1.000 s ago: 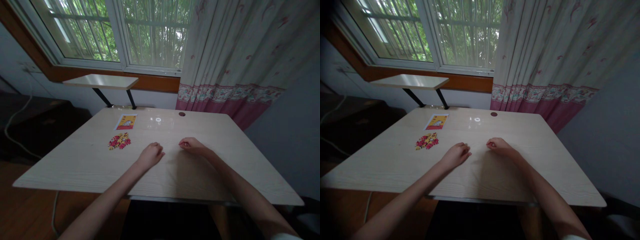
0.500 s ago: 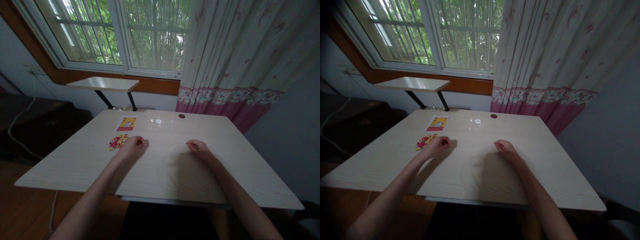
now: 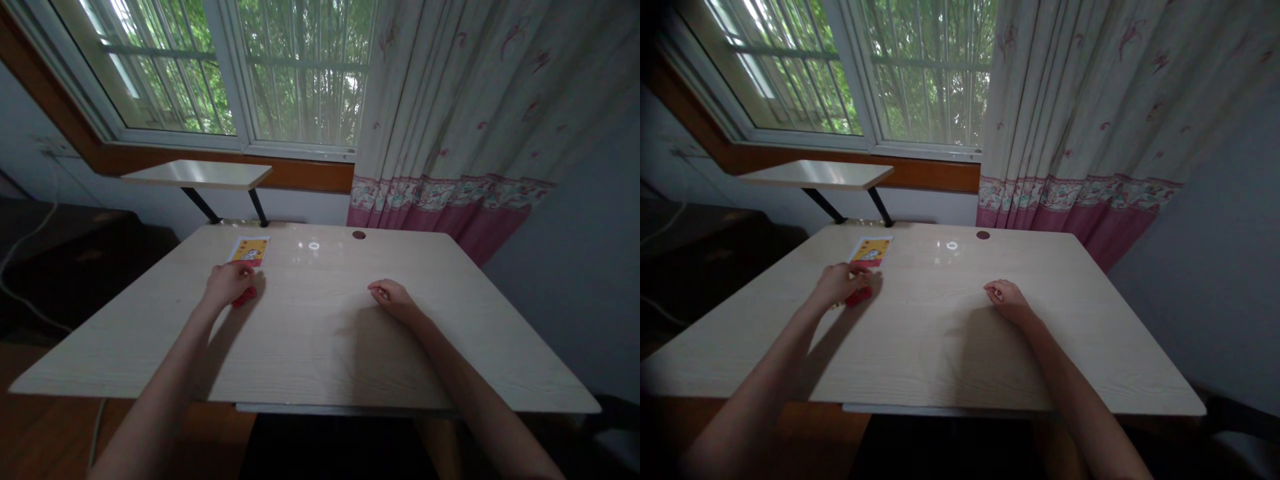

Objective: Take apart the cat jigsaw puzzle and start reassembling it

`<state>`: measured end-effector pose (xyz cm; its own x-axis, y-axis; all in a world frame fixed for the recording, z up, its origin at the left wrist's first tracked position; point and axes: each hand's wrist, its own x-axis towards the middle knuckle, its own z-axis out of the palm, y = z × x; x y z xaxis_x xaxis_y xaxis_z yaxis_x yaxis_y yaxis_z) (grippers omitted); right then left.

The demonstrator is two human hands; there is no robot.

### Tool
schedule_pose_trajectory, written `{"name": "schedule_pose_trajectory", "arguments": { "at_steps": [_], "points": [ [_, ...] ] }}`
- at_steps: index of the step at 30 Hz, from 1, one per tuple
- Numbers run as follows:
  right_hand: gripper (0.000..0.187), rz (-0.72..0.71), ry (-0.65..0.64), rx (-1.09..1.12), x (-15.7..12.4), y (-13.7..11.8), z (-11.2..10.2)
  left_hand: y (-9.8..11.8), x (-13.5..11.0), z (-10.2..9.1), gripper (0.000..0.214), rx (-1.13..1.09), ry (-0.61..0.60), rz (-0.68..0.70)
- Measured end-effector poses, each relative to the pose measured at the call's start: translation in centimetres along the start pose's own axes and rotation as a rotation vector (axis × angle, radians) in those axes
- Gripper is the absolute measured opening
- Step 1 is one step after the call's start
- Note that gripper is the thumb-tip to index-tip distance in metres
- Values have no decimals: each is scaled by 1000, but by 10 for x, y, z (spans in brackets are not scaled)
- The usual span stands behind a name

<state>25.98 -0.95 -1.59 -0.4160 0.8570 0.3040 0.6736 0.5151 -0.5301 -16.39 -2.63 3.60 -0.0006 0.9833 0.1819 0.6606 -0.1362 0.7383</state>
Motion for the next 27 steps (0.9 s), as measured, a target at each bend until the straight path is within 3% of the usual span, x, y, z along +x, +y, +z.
{"name": "schedule_pose_trajectory", "arguments": {
  "at_steps": [2,7,9,12,19,27],
  "points": [
    [23,-40,14,-49,0,-1,4,26,4,22,17,161,121,-7],
    [41,-26,25,-231,-3,-14,15,87,-3,96,24,290,-45,66],
    [55,19,-10,-319,-5,-21,18,100,-10,122,37,388,-133,121],
    [68,73,-102,-400,-7,-30,21,105,-20,147,56,478,-153,174],
    [79,133,-244,-457,-6,-34,23,89,-23,155,74,696,-127,211],
    [79,206,-252,-467,-3,-38,22,78,-13,161,87,736,-263,190]
  ]
}}
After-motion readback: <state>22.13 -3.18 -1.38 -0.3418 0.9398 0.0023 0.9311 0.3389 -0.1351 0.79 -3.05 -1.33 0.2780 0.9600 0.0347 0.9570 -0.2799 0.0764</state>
